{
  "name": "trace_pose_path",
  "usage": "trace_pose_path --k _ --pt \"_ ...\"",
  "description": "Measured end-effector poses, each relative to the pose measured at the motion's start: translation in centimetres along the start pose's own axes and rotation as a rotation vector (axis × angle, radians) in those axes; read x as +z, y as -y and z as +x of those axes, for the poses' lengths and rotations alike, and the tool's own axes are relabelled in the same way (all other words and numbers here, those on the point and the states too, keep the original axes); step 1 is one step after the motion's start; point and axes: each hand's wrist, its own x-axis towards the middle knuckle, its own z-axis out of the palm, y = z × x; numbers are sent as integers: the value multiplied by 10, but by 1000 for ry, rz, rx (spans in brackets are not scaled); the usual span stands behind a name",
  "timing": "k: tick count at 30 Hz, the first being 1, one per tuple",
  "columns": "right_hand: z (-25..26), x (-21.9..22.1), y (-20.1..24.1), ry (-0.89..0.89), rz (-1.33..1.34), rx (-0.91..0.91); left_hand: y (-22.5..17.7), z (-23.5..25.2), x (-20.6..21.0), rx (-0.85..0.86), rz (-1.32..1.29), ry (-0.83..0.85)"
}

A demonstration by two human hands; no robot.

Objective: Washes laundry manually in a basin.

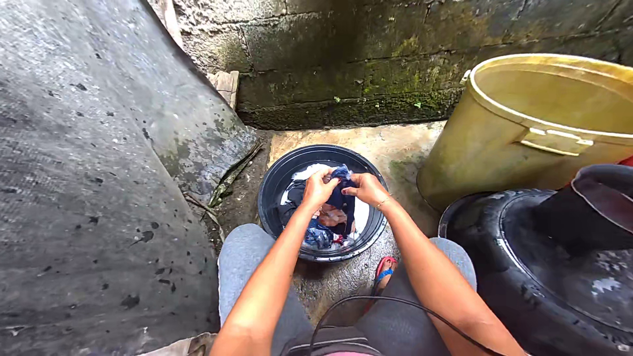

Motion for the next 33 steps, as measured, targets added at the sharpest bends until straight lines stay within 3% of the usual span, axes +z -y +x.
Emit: trace_pose_path --k 5,7,10,14,17,20,22,26,30,33 --pt "1 -12 0 -98 7 -100 1 -4 3 -10 -456 -127" --pt "2 -15 -1 -155 23 -178 1 -3 1 3 -568 -81" --pt "5 -11 0 -242 -31 -306 2 2 -8 67 -440 53" --pt "9 -17 -2 -405 47 -216 19 8 -16 82 -264 121" --pt "6 -23 -6 -313 102 -160 36 10 -13 -23 -347 72" --pt "3 -4 0 -12 132 -69 36 14 -13 -31 -323 113" --pt "4 14 4 98 139 15 34 17 -14 -25 -315 169" --pt "12 41 -10 -1 207 1 39 20 -24 -2 -321 232" --pt "20 45 -18 23 233 -49 47 25 -28 31 -345 278" --pt "22 50 -20 -69 220 -98 49 31 -24 55 -344 285"
